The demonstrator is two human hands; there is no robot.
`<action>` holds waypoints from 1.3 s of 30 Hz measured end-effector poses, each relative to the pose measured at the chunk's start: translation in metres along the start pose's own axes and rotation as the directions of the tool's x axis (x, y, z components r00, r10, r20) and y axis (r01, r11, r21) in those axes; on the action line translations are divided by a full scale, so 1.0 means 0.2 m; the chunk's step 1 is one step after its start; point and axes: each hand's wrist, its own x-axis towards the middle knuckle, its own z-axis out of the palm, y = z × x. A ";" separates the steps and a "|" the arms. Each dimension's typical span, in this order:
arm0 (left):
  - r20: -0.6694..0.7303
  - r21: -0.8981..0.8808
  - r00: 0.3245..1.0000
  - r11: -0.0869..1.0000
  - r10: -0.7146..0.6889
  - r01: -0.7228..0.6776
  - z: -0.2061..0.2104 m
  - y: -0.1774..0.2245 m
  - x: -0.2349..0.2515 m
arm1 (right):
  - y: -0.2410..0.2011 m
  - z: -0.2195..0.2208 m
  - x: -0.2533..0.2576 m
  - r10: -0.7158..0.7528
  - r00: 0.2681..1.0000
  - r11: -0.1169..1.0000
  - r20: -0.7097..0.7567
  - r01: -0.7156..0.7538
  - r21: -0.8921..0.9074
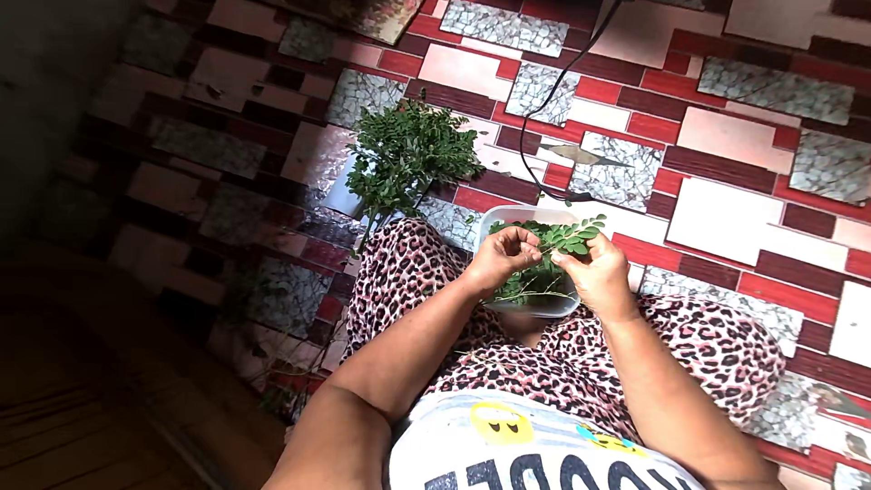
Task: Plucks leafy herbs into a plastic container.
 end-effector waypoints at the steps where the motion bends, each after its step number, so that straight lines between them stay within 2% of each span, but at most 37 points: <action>1: -0.004 0.000 1.000 1.000 0.004 -0.004 0.00 0.00 0.00 | 0.00 0.00 0.00 -0.017 1.000 1.000 -0.007 0.017 -0.009; 4: -0.038 0.004 0.999 1.000 0.007 -0.006 -0.01 0.01 0.00 | -0.01 -0.02 0.00 -0.035 0.999 0.998 -0.010 0.034 -0.053; 9: -0.006 -0.031 1.000 0.999 0.014 -0.014 -0.02 0.02 -0.01 | 0.00 -0.05 0.02 0.068 0.997 0.989 0.022 -0.064 -0.130; 13: -0.152 -0.037 0.988 0.999 0.010 -0.016 -0.03 -0.03 0.03 | -0.01 -0.07 0.03 0.230 0.972 0.965 0.040 -0.233 0.123; 16: -0.219 0.027 0.975 0.999 0.042 -0.037 -0.05 -0.06 0.05 | -0.01 -0.05 0.04 0.413 0.906 0.828 0.097 -0.417 0.374; 20: -0.106 0.057 0.994 0.998 -0.012 0.018 -0.02 -0.02 0.03 | -0.03 -0.03 0.05 0.522 0.831 0.666 0.191 -0.537 0.517; 24: 0.051 0.115 0.999 0.993 -0.011 0.005 -0.02 0.00 0.00 | -0.02 -0.02 0.05 0.552 0.802 0.595 0.229 -0.571 0.566; 27: 0.091 0.145 0.995 0.988 0.036 -0.049 -0.03 -0.02 0.00 | -0.02 -0.02 0.05 0.577 0.786 0.560 0.220 -0.578 0.593; 33: 0.046 0.208 0.993 0.971 0.113 -0.120 -0.04 -0.05 0.04 | -0.02 -0.03 0.06 0.582 0.780 0.554 0.228 -0.586 0.591; 39: 0.100 0.242 0.992 0.965 0.078 -0.100 -0.04 -0.03 0.02 | 0.01 -0.05 0.05 0.476 0.834 0.767 0.278 -0.549 0.333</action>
